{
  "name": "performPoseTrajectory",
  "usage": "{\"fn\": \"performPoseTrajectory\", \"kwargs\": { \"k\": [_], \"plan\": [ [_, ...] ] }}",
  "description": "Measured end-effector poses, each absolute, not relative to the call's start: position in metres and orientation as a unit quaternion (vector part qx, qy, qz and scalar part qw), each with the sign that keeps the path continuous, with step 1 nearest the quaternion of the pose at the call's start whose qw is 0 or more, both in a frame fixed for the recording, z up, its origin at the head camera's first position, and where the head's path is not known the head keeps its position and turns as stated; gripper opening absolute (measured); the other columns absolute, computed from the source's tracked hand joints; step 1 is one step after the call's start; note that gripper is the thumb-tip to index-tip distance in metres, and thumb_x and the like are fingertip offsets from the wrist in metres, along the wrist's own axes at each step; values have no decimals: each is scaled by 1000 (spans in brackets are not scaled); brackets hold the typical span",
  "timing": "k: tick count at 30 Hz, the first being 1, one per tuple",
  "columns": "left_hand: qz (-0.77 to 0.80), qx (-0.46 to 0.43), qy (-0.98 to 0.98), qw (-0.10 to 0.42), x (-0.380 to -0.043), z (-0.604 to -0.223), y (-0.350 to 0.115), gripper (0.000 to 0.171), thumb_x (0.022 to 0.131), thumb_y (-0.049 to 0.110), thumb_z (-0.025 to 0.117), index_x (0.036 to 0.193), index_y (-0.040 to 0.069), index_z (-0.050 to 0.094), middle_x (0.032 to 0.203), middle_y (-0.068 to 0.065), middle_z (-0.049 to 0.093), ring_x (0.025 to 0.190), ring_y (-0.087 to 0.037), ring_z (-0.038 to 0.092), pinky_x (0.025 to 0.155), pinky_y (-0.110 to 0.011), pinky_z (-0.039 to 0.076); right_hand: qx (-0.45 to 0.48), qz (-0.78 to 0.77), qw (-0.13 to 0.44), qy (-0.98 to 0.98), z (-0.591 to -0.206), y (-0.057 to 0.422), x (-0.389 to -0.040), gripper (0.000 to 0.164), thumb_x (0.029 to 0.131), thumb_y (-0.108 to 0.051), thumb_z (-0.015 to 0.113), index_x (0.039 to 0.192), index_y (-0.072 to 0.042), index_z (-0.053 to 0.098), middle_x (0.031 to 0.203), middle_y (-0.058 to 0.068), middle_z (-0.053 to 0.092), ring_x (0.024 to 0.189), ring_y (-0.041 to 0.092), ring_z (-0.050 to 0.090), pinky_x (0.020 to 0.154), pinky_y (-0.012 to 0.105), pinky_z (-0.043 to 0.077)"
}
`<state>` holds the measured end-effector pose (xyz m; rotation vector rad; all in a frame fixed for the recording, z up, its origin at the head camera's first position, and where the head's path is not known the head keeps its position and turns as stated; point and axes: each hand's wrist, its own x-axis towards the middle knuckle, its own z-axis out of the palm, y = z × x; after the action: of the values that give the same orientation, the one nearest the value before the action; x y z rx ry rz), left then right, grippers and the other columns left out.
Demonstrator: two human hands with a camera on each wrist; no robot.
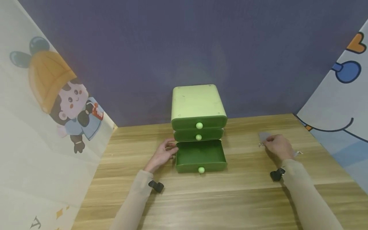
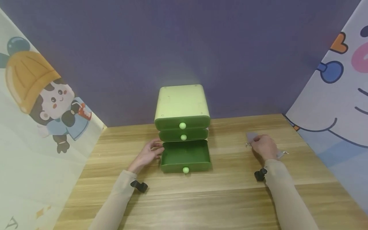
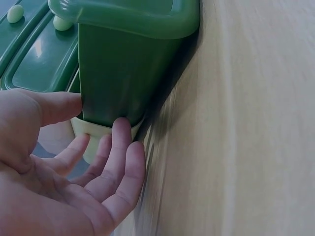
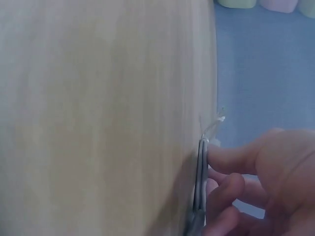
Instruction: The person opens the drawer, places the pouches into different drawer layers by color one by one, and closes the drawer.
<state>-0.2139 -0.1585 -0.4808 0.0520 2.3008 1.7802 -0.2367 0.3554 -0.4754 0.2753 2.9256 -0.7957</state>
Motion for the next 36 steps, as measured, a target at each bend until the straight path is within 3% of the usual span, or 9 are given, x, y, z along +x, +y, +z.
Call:
{"fn": "performPoseTrajectory", "kwargs": {
  "k": [7, 16, 25, 36],
  "plan": [
    [608, 16, 786, 110, -214, -482, -158, 58, 103, 11, 67, 157, 4, 45, 148, -27, 55, 128, -40, 63, 89, -36, 64, 99, -282, 37, 954, -478, 355, -235, 50, 104, -38, 62, 132, 2, 69, 144, 37, 58, 127, 59, 56, 99, 70, 50],
    [595, 17, 797, 103, -211, -478, -156, 58, 102, 12, 68, 156, 4, 47, 148, -26, 57, 137, -43, 58, 88, -34, 63, 95, -294, 23, 951, -487, 359, -236, 47, 105, -33, 59, 131, 5, 69, 140, 36, 62, 125, 59, 58, 100, 71, 49],
    [597, 16, 795, 105, -211, -478, -156, 57, 102, 12, 68, 155, 4, 47, 147, -26, 57, 135, -41, 59, 88, -35, 62, 74, -320, -1, 944, -491, 358, -232, 48, 108, -32, 58, 131, 9, 68, 136, 37, 64, 124, 57, 59, 99, 69, 51],
    [598, 20, 794, 108, -213, -481, -159, 58, 102, 13, 68, 155, 3, 47, 147, -26, 57, 133, -41, 60, 86, -34, 62, 59, -323, -30, 944, -491, 355, -229, 53, 107, -41, 60, 127, 7, 71, 131, 35, 68, 121, 57, 61, 98, 68, 51]
  ]
}}
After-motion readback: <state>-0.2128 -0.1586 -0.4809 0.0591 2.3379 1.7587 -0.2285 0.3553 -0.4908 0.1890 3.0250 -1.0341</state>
